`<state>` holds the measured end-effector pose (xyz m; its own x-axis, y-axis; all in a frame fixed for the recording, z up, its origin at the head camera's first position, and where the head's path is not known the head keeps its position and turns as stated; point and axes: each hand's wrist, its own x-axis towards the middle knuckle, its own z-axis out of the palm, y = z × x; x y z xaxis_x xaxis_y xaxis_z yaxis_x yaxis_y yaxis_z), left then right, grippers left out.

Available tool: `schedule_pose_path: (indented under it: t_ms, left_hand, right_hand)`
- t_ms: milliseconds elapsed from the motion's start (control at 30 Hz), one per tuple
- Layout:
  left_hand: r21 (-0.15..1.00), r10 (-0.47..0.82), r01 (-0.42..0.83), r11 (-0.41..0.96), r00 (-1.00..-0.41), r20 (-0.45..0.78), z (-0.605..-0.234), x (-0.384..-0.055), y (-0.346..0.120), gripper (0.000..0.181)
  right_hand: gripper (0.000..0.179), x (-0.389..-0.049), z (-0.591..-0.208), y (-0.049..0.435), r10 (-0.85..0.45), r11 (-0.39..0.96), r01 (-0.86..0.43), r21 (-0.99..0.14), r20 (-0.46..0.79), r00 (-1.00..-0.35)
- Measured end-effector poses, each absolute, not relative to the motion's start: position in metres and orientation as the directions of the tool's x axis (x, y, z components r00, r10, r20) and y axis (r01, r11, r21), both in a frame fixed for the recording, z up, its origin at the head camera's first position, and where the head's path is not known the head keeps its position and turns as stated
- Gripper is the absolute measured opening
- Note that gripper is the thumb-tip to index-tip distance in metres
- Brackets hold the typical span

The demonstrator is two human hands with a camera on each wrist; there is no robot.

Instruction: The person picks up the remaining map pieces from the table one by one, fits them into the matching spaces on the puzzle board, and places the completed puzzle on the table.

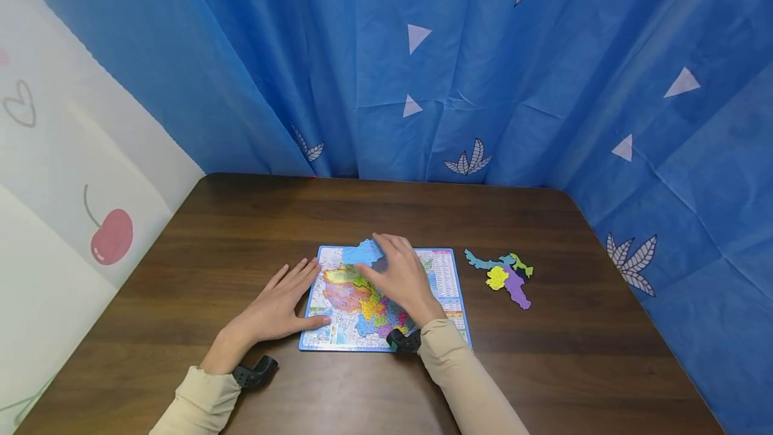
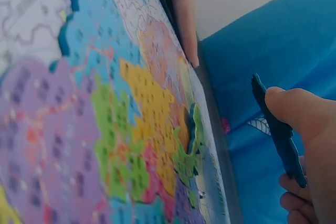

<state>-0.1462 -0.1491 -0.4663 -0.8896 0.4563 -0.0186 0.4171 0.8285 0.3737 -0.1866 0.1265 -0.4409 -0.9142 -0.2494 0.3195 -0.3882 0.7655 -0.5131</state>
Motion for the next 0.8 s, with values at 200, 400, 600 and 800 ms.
schedule_pose_path:
  t_ms: [200,400,600,800]
  left_hand:
    - [0.373,0.456,0.416,0.829,-0.89,-0.02,-0.466,-0.146,-0.15,0.111]
    - [0.379,0.455,0.415,0.828,-0.89,-0.02,-0.466,-0.146,-0.149,0.11]
    - [0.378,0.453,0.413,0.829,-0.891,-0.02,-0.466,-0.146,-0.149,0.11]
    - [0.371,0.451,0.409,0.834,-0.892,-0.028,-0.466,-0.146,-0.149,0.11]
  right_hand:
    - [0.072,-0.187,-0.445,0.119,-0.249,0.766,-0.387,-0.513,0.319,-0.915]
    - [0.074,-0.188,-0.449,0.113,-0.257,0.777,-0.381,-0.5,0.301,-0.918]
    - [0.074,-0.188,-0.452,0.107,-0.262,0.773,-0.381,-0.508,0.291,-0.92]
    - [0.074,-0.19,-0.457,0.104,-0.28,0.763,-0.404,-0.504,0.305,-0.91]
